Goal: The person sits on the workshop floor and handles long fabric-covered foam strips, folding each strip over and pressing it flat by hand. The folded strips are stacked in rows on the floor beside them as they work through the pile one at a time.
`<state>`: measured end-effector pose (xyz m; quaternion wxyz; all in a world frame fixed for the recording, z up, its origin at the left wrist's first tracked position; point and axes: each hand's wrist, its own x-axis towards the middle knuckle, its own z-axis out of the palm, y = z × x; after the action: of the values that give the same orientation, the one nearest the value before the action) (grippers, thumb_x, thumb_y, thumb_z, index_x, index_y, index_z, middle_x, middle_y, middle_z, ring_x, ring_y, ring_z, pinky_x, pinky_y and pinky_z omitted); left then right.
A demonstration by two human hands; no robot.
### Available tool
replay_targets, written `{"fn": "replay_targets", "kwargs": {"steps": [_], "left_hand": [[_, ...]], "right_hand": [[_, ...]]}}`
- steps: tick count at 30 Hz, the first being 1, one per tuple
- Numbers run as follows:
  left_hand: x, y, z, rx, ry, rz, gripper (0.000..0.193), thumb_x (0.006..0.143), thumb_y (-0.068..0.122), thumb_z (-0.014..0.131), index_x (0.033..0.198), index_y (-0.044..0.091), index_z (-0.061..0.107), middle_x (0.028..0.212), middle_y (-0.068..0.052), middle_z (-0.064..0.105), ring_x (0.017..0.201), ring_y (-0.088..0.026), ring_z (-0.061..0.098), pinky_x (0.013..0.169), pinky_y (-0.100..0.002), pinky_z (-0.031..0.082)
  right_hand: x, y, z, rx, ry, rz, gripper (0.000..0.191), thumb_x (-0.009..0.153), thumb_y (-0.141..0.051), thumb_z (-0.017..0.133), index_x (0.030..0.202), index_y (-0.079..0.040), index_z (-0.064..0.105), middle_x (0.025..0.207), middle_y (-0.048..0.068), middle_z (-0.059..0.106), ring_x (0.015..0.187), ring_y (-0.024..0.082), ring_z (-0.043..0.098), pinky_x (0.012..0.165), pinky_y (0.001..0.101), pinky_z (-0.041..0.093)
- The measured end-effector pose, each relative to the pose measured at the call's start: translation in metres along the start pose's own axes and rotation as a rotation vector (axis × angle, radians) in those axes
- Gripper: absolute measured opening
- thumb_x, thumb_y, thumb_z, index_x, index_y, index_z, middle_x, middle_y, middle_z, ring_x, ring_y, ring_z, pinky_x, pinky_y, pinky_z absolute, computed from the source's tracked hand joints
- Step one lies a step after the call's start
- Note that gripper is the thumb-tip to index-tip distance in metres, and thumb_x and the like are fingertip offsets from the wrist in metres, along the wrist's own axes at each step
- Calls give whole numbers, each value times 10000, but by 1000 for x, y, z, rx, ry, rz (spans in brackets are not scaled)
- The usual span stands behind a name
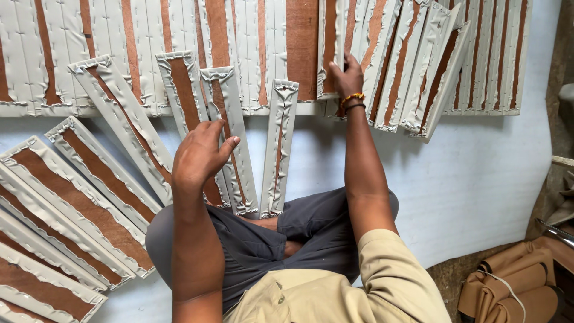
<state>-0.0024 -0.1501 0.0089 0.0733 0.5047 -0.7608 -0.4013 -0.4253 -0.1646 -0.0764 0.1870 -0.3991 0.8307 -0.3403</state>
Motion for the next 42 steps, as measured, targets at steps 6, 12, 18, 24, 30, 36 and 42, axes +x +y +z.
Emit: {"fn": "replay_targets", "kwargs": {"steps": [6,12,18,24,30,36,42], "left_hand": [[2,0,2,9,-15,-18,526,933,415,690,1301,42,644,1162,-221,672,1082,-412,635,935,-504,487],[2,1,0,12,-17,-25,525,928,415,688,1303,51,639,1154,-212,670,1076,-411,632,931,-504,486],[0,2,0,5,5,-25,512,925,421,692,1285,59,650,1155,-197,670,1073,-409,631,922,-512,486],[0,5,0,6,3,-28,516,926,423,695,1288,59,645,1139,-189,671,1065,-405,635,913,-516,492],[0,8,-2,2,-17,-57,505,919,419,697,1277,66,650,1122,-174,670,1049,-404,637,899,-522,495],[-1,10,-1,-1,3,-53,505,918,418,698,1275,64,653,1118,-165,674,1047,-402,636,902,-520,496],[-1,9,0,-2,-8,-39,499,921,402,700,1285,64,650,1128,-166,674,1051,-400,632,903,-517,492]], "right_hand": [[-3,10,-4,-360,11,95,446,790,-332,861,1105,-40,742,1059,138,747,947,252,723,831,388,601],[8,8,-1,-427,-40,132,470,780,-360,862,1100,-34,751,1058,167,761,963,283,742,879,385,582],[7,9,-3,-473,-97,195,469,745,-366,881,1067,-51,749,1093,147,750,960,256,743,888,354,584],[14,-5,0,-548,-54,171,482,784,-323,860,1156,-74,681,1123,108,687,994,229,679,879,367,569],[20,-20,7,-504,61,108,399,833,-270,809,1152,-75,670,1088,85,638,962,208,653,861,375,574],[21,-48,33,-402,183,-119,225,899,-224,761,1047,-65,701,998,89,676,874,210,679,774,364,589],[9,-122,117,-357,-140,-293,334,938,-352,702,1099,-60,680,899,79,721,814,197,679,695,354,580]]}}
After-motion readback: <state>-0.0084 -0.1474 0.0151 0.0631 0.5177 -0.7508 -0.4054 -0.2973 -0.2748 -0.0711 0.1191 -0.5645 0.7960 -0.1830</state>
